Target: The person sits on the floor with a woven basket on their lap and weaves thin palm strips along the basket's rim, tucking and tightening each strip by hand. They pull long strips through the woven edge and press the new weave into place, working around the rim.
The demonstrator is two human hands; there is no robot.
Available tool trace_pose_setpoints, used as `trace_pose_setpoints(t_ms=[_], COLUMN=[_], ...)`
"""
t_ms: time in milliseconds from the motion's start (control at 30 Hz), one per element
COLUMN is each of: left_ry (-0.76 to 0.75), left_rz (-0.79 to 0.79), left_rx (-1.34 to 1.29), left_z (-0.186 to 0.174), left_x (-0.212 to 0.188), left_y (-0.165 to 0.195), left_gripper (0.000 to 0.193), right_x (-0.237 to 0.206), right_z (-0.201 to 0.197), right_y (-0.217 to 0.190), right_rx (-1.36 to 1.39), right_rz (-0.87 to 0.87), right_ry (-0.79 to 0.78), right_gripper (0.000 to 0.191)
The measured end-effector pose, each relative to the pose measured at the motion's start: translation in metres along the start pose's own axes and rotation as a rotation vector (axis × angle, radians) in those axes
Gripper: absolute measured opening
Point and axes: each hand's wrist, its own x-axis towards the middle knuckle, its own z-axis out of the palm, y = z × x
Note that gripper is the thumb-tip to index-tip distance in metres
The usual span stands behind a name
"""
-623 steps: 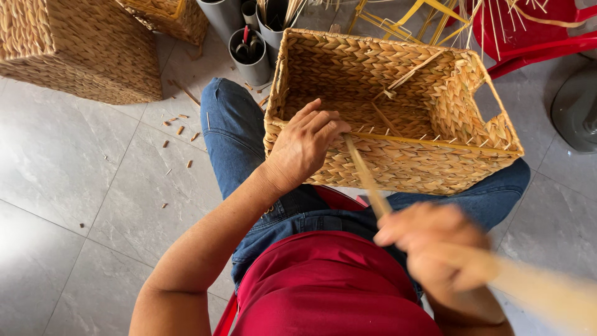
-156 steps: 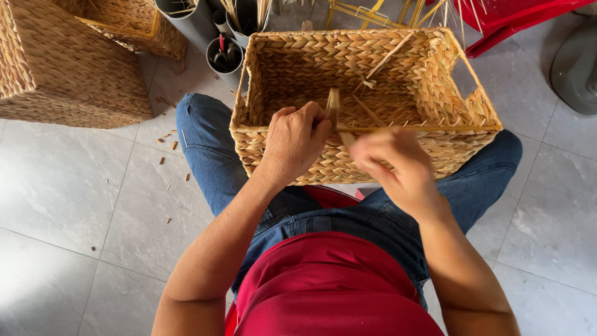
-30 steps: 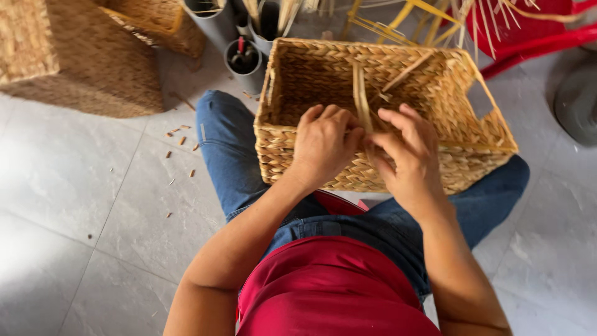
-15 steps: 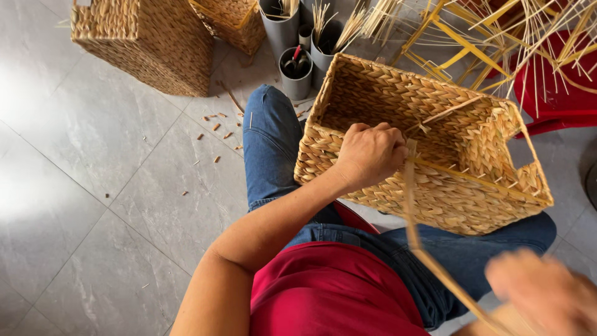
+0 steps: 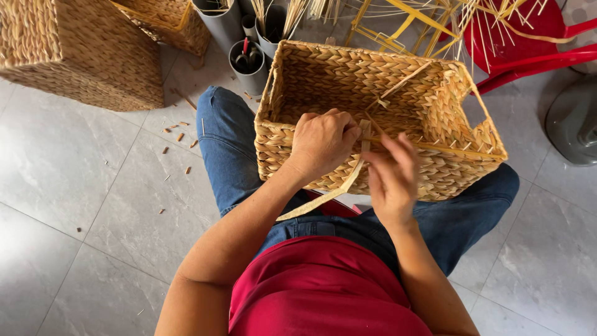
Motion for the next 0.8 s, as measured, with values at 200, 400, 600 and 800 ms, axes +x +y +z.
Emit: trace_pose_setpoints(t_ms=[200,400,600,800], left_ry=[-0.006,0.008,0.109,0.090], left_rz=[-0.012,0.003,0.179,0.407], left_rx=[0.005,0.036,-0.122,-0.005], left_z=[-0.001,-0.004,-0.009,-0.015], left_x=[0.000,-0.001,-0.010,-0.021], left_y=[0.002,0.002,0.001,-0.010], left_gripper=[0.029,0.029,0.010,0.023], right_x=[0.001,-0.006,-0.030,-0.039], right_z=[-0.001,0.008,-0.051,-0.085], right_y=[-0.013,-0.014,-0.009,0.015], right_rx=[-0.094,0.119,0.937,1.188], right_rz=[0.161,0.289,0.805,0.774], right_ry=[-0.085,-0.061,-0.240,-0.066], right_gripper=[0.029,0.018,0.019,0.029])
